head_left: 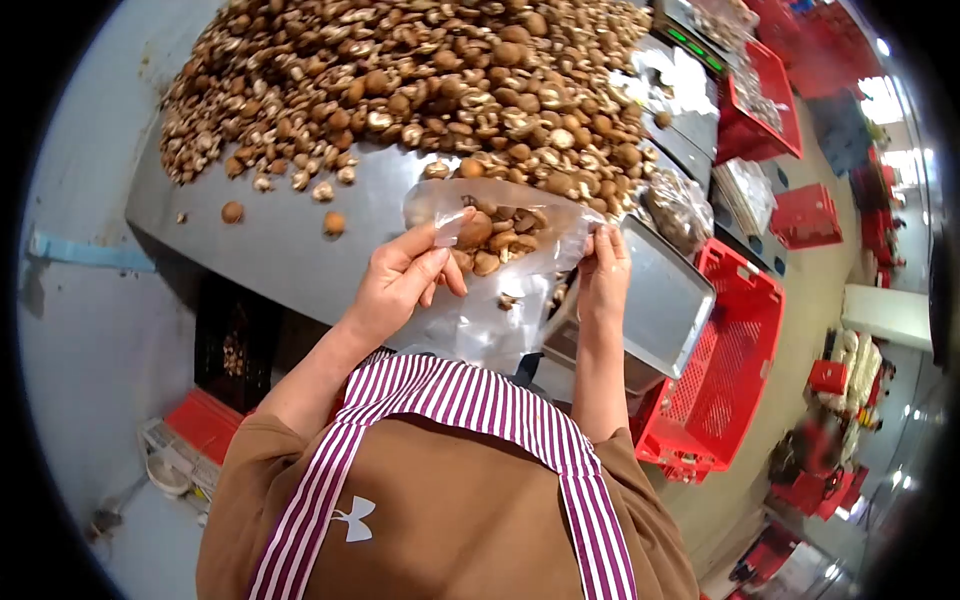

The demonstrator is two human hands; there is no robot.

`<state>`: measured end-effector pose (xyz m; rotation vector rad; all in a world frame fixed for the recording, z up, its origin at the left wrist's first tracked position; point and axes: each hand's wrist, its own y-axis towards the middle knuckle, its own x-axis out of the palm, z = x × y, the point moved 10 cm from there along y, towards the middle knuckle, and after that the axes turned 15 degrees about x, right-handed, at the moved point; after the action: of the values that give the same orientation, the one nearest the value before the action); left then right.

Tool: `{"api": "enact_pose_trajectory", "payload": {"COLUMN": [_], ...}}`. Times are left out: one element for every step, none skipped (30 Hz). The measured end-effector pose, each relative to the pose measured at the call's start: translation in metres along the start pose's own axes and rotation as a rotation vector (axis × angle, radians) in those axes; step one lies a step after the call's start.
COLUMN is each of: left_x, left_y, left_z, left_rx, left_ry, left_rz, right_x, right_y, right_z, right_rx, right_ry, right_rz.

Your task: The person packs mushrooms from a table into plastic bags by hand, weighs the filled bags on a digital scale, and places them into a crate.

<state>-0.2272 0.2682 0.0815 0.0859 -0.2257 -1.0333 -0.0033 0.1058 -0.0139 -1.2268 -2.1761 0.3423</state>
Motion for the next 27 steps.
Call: {"api": "enact_pose_trajectory", "payload": {"left_x": [0.015,0.032,0.052,0.073,0.094,0.114,0.137,0.157,0.174,0.189,0.2,0.209,0.214,0.219,0.222,0.223,0.226,0.227,0.228,0.229,0.229,0.231,0.231,0.232,0.232,0.233,0.234], "left_y": [0.008,0.017,0.024,0.03,0.034,0.04,0.045,0.049,0.053,0.055,0.058,0.061,0.061,0.059,0.054,0.052,0.049,0.047,0.043,0.042,0.043,0.043,0.042,0.042,0.043,0.043,0.044], "left_z": [0.003,0.007,0.011,0.015,0.017,0.018,0.02,0.021,0.018,0.011,-0.002,-0.018,-0.045,-0.071,-0.091,-0.102,-0.106,-0.109,-0.11,-0.111,-0.109,-0.107,-0.101,-0.103,-0.096,-0.086,-0.076], "left_rx": [0.004,0.01,0.002,-0.008,-0.026,-0.027,-0.021,-0.014,-0.016,-0.02,-0.044,-0.07,-0.105,-0.177,-0.202,-0.227,-0.232,-0.235,-0.239,-0.232,-0.219,-0.207,-0.183,-0.18,-0.135,-0.093,-0.089], "left_ry": [-0.035,-0.047,-0.091,-0.135,-0.14,-0.149,-0.186,-0.224,-0.233,-0.237,-0.228,-0.217,-0.212,-0.2,-0.18,-0.159,-0.155,-0.139,-0.124,-0.112,-0.103,-0.095,-0.09,-0.105,-0.085,-0.063,-0.039], "left_rz": [-0.035,-0.061,-0.105,-0.149,-0.205,-0.234,-0.273,-0.312,-0.34,-0.363,-0.35,-0.333,-0.318,-0.311,-0.268,-0.22,-0.22,-0.201,-0.182,-0.194,-0.176,-0.157,-0.118,-0.129,-0.102,-0.074,-0.05], "right_x": [-0.017,-0.036,-0.05,-0.065,-0.083,-0.104,-0.124,-0.14,-0.156,-0.174,-0.19,-0.209,-0.232,-0.268,-0.28,-0.29,-0.299,-0.302,-0.302,-0.301,-0.298,-0.294,-0.287,-0.275,-0.263,-0.255,-0.241], "right_y": [-0.007,-0.014,-0.026,-0.039,-0.052,-0.063,-0.071,-0.082,-0.089,-0.095,-0.098,-0.096,-0.094,-0.084,-0.084,-0.087,-0.091,-0.097,-0.104,-0.108,-0.112,-0.114,-0.121,-0.13,-0.135,-0.137,-0.141], "right_z": [-0.018,-0.036,-0.058,-0.08,-0.1,-0.118,-0.133,-0.145,-0.154,-0.161,-0.164,-0.16,-0.152,-0.134,-0.125,-0.117,-0.11,-0.108,-0.108,-0.11,-0.114,-0.117,-0.129,-0.142,-0.15,-0.154,-0.163], "right_rx": [-0.056,-0.113,-0.168,-0.223,-0.265,-0.305,-0.354,-0.38,-0.398,-0.414,-0.421,-0.379,-0.334,-0.268,-0.249,-0.227,-0.201,-0.192,-0.195,-0.203,-0.216,-0.212,-0.295,-0.378,-0.408,-0.401,-0.474], "right_ry": [0.02,0.038,0.035,0.043,0.052,0.061,0.083,0.108,0.104,0.099,0.108,0.058,0.007,-0.088,-0.106,-0.126,-0.163,-0.16,-0.175,-0.19,-0.221,-0.223,-0.285,-0.347,-0.375,-0.379,-0.414], "right_rz": [0.026,0.053,0.061,0.112,0.166,0.22,0.247,0.285,0.33,0.374,0.391,0.42,0.448,0.46,0.488,0.514,0.525,0.525,0.524,0.52,0.524,0.518,0.536,0.551,0.542,0.533,0.491]}}
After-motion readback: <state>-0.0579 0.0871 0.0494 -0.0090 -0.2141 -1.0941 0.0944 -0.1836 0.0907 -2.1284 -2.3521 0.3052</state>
